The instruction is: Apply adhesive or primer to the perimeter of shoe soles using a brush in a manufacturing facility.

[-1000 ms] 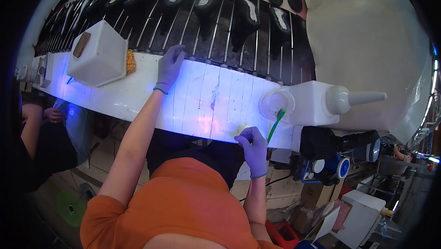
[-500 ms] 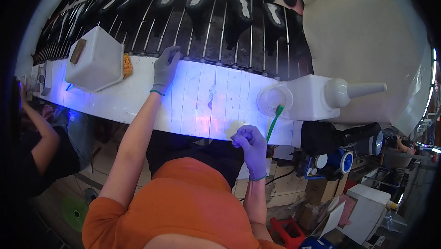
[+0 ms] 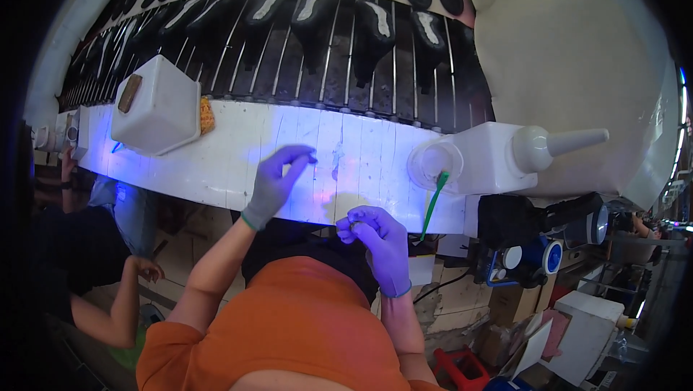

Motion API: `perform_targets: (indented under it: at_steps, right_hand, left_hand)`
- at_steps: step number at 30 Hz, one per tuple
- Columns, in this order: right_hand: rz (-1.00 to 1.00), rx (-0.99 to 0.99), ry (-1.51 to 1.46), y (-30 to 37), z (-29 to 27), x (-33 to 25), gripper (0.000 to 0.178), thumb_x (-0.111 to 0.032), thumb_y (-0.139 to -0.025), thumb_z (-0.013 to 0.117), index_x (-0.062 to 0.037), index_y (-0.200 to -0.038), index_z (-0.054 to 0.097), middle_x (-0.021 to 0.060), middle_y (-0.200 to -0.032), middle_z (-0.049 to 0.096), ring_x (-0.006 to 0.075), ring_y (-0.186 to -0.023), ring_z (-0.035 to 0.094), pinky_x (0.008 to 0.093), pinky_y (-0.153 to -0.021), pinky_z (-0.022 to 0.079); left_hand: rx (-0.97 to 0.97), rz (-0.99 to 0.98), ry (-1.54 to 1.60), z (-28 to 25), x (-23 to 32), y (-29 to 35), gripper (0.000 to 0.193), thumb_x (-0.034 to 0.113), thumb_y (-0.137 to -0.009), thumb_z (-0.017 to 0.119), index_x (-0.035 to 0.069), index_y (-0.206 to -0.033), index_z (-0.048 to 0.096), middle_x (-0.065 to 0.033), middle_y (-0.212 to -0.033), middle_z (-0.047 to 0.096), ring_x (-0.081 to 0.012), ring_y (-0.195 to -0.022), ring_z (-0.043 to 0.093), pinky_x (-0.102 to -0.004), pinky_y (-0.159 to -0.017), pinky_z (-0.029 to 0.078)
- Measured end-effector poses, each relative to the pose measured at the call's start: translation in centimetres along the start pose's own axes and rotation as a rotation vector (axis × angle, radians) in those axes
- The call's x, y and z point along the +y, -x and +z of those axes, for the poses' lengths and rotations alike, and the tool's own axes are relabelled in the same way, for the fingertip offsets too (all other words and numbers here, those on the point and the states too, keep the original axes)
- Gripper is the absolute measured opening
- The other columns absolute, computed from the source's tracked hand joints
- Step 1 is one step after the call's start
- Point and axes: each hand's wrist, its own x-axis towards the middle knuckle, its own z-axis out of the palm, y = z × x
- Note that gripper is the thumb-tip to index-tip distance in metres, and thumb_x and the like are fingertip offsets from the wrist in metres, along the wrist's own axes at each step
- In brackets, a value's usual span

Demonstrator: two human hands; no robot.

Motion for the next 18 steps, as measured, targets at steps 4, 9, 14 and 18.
perform_targets:
  at_steps: [4,9,14,18]
  right_hand:
    - [-0.091,-0.026,-0.012,-0.2,1.3,-1.1,0.040,-0.013,-0.093,0.051,0.0094,-0.126,0.053,0.0191,-0.112,0.062,0.0221,-0.096,0.061,0.0346,-0.084,0.048]
    - [-0.149,0.021,0.036,-0.3,1.2,-1.2,0.032,-0.010,-0.093,0.052,0.0077,-0.119,0.059,0.0151,-0.113,0.061,0.0190,-0.096,0.057,0.0319,-0.083,0.046]
    - [-0.106,0.144,-0.164,-0.3,1.2,-0.6,0.009,-0.005,-0.090,0.056,0.0004,-0.095,0.062,0.0075,-0.096,0.057,0.0148,-0.085,0.053,0.0288,-0.079,0.044]
    - [-0.122,0.075,-0.314,-0.3,0.6,0.4,0.018,-0.009,-0.096,0.052,0.0034,-0.101,0.063,0.0096,-0.101,0.061,0.0148,-0.090,0.057,0.0291,-0.079,0.046]
  left_hand:
    - [-0.096,0.082,-0.099,-0.1,4.9,1.7,0.019,0.010,-0.090,0.061,0.003,-0.106,0.068,-0.0097,-0.095,0.070,-0.0218,-0.089,0.065,-0.0323,-0.079,0.050]
    - [-0.190,0.160,-0.159,0.3,6.7,2.2,0.018,0.013,-0.088,0.061,0.004,-0.103,0.067,-0.0094,-0.095,0.069,-0.0260,-0.088,0.062,-0.0368,-0.080,0.048]
    - [-0.228,0.268,-0.269,1.8,7.3,3.1,0.015,0.014,-0.084,0.066,0.009,-0.098,0.067,-0.0054,-0.090,0.067,-0.0235,-0.085,0.060,-0.0370,-0.079,0.046]
    - [-0.233,0.281,-0.226,2.2,7.5,3.5,0.014,0.015,-0.082,0.069,0.010,-0.095,0.067,-0.0039,-0.086,0.066,-0.0228,-0.082,0.060,-0.0367,-0.079,0.046]
